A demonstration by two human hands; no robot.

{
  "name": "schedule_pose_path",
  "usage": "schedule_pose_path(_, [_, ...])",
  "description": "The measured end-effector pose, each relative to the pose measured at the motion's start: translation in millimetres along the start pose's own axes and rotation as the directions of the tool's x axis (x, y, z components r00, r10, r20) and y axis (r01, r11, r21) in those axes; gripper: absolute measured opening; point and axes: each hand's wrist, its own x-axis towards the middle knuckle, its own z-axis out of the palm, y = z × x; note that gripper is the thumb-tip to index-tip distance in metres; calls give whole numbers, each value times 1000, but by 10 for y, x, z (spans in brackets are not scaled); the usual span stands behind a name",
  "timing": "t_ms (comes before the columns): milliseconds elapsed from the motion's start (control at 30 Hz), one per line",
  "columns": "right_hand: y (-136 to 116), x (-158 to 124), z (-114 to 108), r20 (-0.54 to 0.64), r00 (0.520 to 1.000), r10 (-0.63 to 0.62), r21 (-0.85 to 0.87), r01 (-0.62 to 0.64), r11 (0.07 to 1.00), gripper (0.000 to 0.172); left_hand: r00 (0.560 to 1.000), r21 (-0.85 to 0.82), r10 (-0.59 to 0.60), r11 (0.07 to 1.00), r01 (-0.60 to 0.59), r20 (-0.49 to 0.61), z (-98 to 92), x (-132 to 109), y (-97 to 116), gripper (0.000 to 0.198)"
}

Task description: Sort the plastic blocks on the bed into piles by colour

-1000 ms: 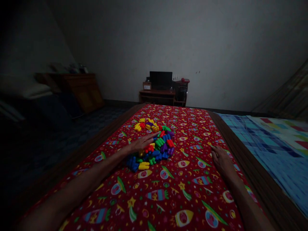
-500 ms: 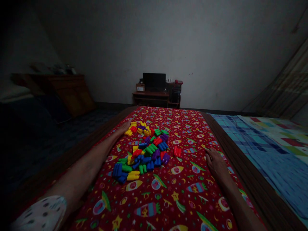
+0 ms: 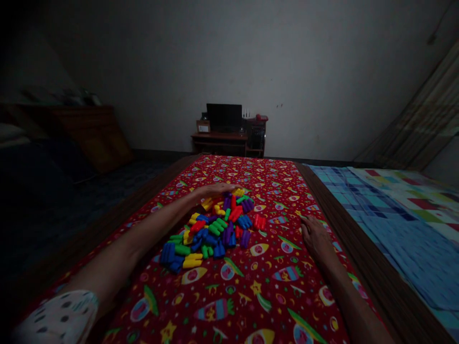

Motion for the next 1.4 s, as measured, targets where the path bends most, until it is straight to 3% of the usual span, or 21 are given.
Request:
schedule_pose_path(100, [-15,7,-5,-11,1000,-1,21,1,1000,43,979,52,155,985,-163,135,153,-79,290,51])
schedule_pose_path(233, [-14,8,2,-24,1000,4,40,-3,999,42,891,184,345,895,-407,293,405,-361,656,53])
schedule_pose_path(300, [-1,5,12,-31,999,13,39,-12,999,41,855,250,410,834,-493,317,512,-576,779,51])
schedule_pose_path(367, [16,1,22,-31,999,16,40,-15,999,41,856,316,445,799,-512,263,552,-826,820,50])
schedule_pose_path(467, [35,-2,33,-22,1000,13,45,-12,999,41,915,418,402,826,-377,30,479,-1270,683,54])
schedule_pose_path(533, [36,0,37,-22,1000,17,49,-16,999,40,938,443,277,882,-162,-210,407,-1624,468,59])
schedule_pose_path(633, [16,5,40,-29,999,20,54,-19,998,40,881,369,8,910,190,-473,398,-2205,58,72])
schedule_pose_path(700, [-2,7,40,-30,999,14,52,-12,999,39,870,329,-104,899,290,-482,477,-2543,-185,87])
schedule_pose_path(800, [-17,12,38,-40,999,9,40,-7,999,39,912,397,-123,871,289,-392,648,-2799,-385,110])
schedule_pose_path(900, [-16,18,29,-37,999,-1,43,3,999,39,932,429,-73,873,231,-354,786,-2674,-365,118])
schedule_pose_path(1000, [-13,17,17,-22,1000,2,38,-1,999,39,931,369,2,918,143,-364,852,-2299,-232,117])
schedule_pose_path(1167, [-15,1,21,-15,1000,18,22,-18,1000,42,877,228,66,972,50,-476,832,-1628,-25,109])
schedule_pose_path(1267, [-19,3,32,-13,1000,22,36,-22,999,42,841,234,115,972,14,-528,806,-1311,106,98])
schedule_pose_path(1400, [-48,6,14,0,1000,27,53,-27,998,43,857,276,222,956,-98,-465,847,-978,356,87])
